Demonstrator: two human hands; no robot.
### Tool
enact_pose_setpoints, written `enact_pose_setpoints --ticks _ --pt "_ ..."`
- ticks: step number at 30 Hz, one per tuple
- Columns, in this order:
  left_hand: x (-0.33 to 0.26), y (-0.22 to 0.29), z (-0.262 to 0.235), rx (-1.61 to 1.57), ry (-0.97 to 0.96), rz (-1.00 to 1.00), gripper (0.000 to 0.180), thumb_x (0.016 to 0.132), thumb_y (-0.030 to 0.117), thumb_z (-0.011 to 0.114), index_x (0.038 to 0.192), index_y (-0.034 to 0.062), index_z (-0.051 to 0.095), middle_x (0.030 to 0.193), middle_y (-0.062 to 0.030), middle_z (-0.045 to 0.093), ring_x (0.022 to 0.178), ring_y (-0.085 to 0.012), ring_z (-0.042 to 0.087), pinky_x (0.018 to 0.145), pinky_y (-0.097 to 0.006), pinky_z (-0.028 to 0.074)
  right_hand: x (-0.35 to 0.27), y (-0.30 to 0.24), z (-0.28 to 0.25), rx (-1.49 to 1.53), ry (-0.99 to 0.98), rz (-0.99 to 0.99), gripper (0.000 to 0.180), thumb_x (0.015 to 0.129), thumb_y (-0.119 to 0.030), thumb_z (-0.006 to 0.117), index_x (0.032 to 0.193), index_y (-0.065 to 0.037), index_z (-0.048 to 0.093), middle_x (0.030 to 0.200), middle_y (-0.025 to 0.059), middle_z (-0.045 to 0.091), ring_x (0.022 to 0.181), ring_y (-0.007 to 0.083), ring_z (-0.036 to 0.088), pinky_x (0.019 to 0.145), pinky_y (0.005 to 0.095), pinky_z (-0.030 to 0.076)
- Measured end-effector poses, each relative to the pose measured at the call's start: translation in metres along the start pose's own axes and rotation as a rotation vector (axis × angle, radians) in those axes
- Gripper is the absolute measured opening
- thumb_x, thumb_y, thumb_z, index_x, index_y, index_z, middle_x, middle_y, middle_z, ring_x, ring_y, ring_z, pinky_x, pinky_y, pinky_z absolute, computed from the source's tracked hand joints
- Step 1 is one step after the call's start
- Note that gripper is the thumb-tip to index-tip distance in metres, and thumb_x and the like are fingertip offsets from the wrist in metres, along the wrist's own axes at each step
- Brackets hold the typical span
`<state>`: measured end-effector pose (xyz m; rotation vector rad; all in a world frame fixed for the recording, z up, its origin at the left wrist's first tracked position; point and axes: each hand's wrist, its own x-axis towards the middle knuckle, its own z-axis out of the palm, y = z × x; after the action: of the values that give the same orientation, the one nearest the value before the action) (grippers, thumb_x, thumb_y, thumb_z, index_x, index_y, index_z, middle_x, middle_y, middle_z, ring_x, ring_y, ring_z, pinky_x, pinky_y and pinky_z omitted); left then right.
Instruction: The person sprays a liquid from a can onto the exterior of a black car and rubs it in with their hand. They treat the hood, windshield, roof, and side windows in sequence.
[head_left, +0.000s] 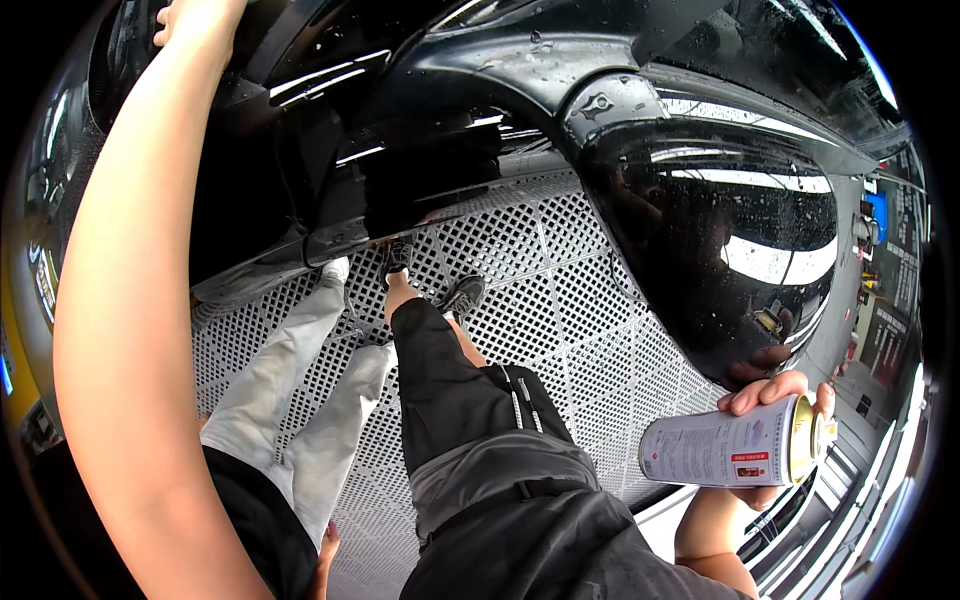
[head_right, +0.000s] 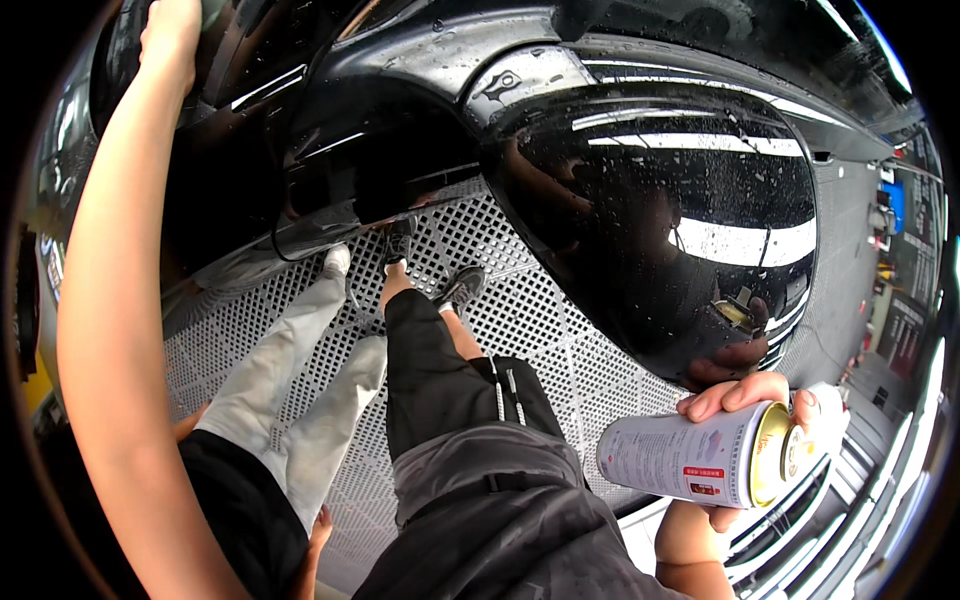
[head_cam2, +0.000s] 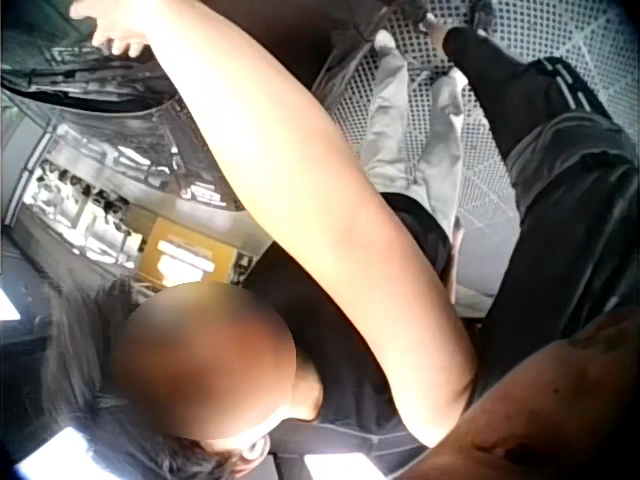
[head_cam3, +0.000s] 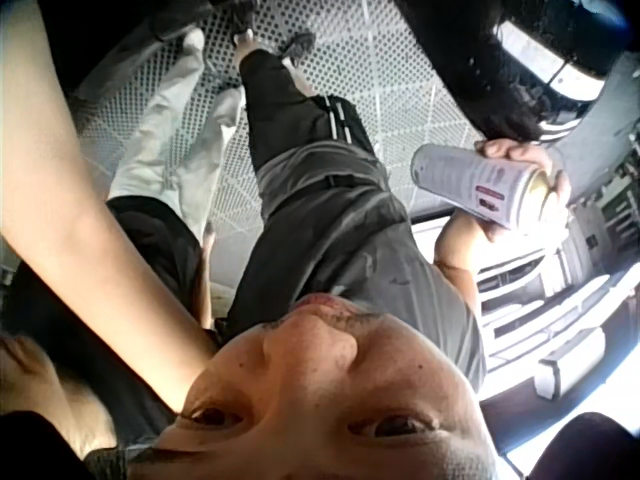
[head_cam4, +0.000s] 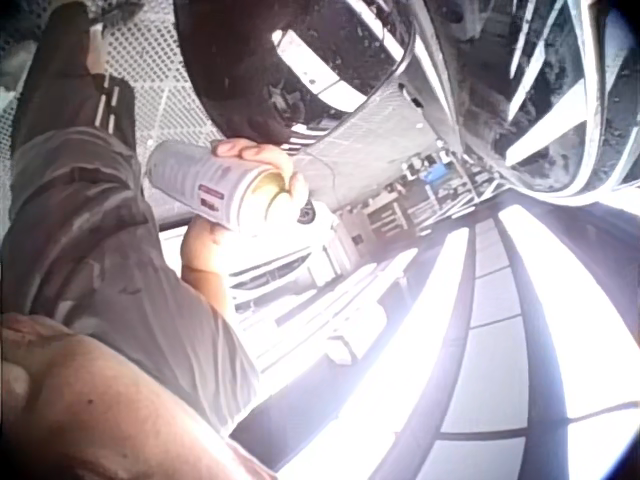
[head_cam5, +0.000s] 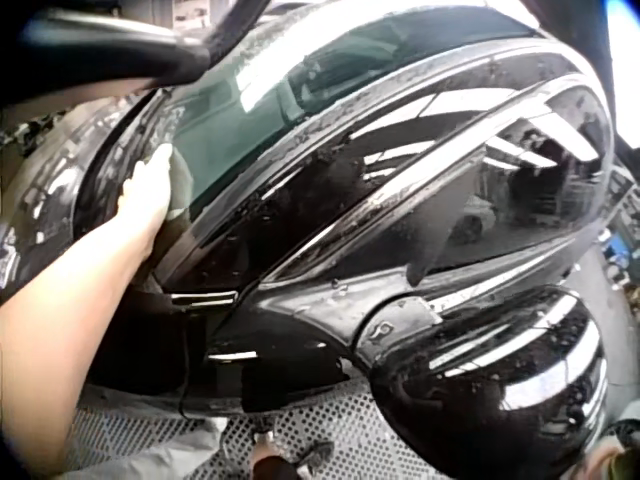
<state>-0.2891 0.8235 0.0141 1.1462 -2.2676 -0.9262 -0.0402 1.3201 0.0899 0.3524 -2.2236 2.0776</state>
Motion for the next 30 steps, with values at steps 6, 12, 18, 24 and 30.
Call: enact_pose_setpoints --ticks 6,12,18,24,30 --pt "-0.002 -0.001 0.002 -0.021 -0.024 0.034 0.083 0.095 0.067 0.04 0.15 0.0046 0.045 0.151 -0.0245 0.048 0.141 -0.0378 0.044 0.117 -0.045 0.032 -0.004 0.004 -0.004 0.039 0.03 0.003 0.117 0.066 -0.051 0.093 0.152 -0.005 0.029 0.114 0.0224 0.05 0.088 0.0294 0.065 0.07 0.0387 0.061" --pt "-0.005 0.0 -0.006 0.025 -0.064 0.085 0.084 0.097 0.068 0.037 0.151 0.0048 0.044 0.153 -0.0247 0.045 0.142 -0.0385 0.042 0.118 -0.045 0.03 -0.005 0.002 -0.002 0.053 0.064 0.008 0.11 0.067 -0.051 0.092 0.146 -0.004 0.031 0.113 0.0221 0.051 0.089 0.0292 0.067 0.072 0.0379 0.061" --pt "0.004 -0.007 0.004 0.07 -0.011 0.036 0.086 0.096 0.07 0.035 0.153 0.0066 0.041 0.156 -0.0242 0.041 0.144 -0.0409 0.038 0.121 -0.046 0.026 0.0 0.001 0.005 0.021 0.021 -0.017 0.104 0.075 -0.053 0.083 0.148 -0.003 0.03 0.113 0.0221 0.05 0.088 0.0275 0.066 0.073 0.0373 0.06" --pt "0.003 -0.001 0.0 0.057 -0.017 0.016 0.086 0.096 0.071 0.035 0.155 0.0082 0.038 0.155 -0.0258 0.04 0.145 -0.0415 0.036 0.121 -0.047 0.026 -0.001 0.004 0.002 0.027 0.02 -0.026 0.107 0.075 -0.058 0.08 0.151 -0.002 0.03 0.111 0.0216 0.05 0.087 0.0272 0.066 0.073 0.0376 0.06" --pt "-0.01 0.001 -0.001 0.046 -0.014 0.04 0.088 0.095 0.072 0.034 0.158 0.0099 0.033 0.161 -0.0257 0.03 0.149 -0.0428 0.026 0.122 -0.048 0.021 -0.003 0.004 0.004 0.012 0.075 -0.009 0.106 0.074 -0.057 0.08 0.151 -0.002 0.032 0.111 0.0215 0.049 0.086 0.0269 0.065 0.072 0.0365 0.059"
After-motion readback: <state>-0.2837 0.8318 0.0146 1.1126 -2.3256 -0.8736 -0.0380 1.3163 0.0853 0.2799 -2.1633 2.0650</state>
